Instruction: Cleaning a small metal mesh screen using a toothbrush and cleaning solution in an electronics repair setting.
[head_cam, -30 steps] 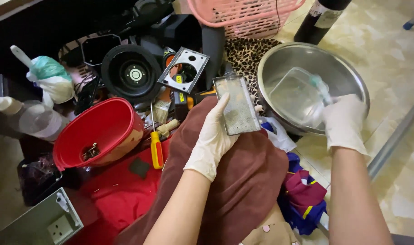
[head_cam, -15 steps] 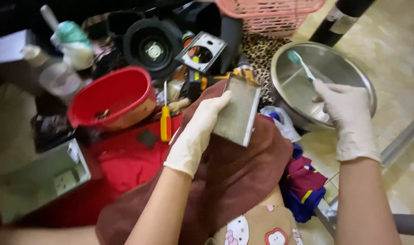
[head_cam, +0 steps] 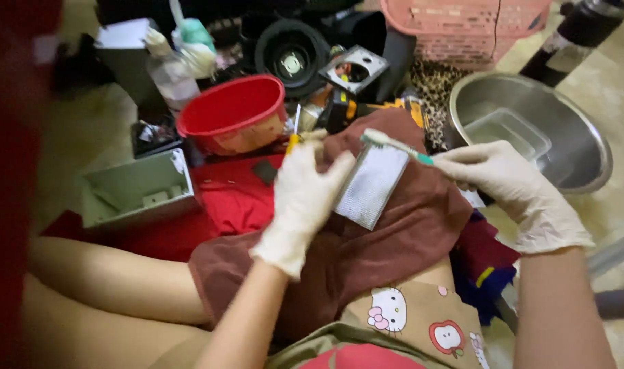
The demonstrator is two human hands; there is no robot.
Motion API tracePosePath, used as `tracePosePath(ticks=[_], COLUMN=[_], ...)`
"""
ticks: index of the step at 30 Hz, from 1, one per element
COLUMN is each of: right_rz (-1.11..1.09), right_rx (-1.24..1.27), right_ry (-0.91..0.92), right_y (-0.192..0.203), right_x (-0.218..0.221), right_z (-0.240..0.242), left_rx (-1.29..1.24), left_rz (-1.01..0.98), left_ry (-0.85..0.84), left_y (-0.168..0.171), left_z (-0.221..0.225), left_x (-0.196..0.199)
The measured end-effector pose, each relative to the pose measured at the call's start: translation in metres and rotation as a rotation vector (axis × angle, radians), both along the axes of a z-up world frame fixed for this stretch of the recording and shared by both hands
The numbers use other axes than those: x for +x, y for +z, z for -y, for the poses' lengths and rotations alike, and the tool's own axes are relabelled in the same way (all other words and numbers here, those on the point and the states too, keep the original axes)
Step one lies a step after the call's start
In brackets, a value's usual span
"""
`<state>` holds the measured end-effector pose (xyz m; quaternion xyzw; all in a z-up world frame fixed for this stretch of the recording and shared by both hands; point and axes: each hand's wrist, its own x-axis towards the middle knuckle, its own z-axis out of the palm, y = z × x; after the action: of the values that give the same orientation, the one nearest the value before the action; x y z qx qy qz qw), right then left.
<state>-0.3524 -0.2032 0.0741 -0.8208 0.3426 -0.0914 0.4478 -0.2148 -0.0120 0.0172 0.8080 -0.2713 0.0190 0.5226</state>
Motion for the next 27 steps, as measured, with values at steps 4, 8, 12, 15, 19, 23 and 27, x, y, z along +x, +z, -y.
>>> tracePosePath(ticks=[4,8,12,15,19,23,27], right_rz=[-0.057,-0.142,-0.138,0.113,0.29,0.588,0.487], right_rx=[-0.017,0.002,-0.061,-0.004,0.159,0.238,-0.275], right_ry=[0.122,0.08,-0.008,-0.052,-0.135,-0.238,-0.321], right_y=[0.021,0.029,0.033,0.021,0.008,-0.015,-0.08], right_x=[0.004,0.013,0.018,0.012,0.016,0.037,0.07], right_z=[-0.004,-0.023,-0.036,-0.02,-0.019,-0.029,-0.002], left_rx=[0.043,0.115,0.11,0.059,0.0,0.05,0.295], left_rz=[0.251,0.235,0.239,0.215,0.246,0.167,-0.156], left_ry=[0.062,0.031,0.042,0.009,-0.029,-0.085,-0.062], left_y=[-0.022,-0.03,-0.039,-0.043,-0.04,-0.042,-0.035], left_z=[-0.01,-0.009,-0.006,-0.008,-0.019,-0.031,-0.032], left_x=[-0.035,-0.041,-0.038,-0.032,-0.027,-0.024,-0.022])
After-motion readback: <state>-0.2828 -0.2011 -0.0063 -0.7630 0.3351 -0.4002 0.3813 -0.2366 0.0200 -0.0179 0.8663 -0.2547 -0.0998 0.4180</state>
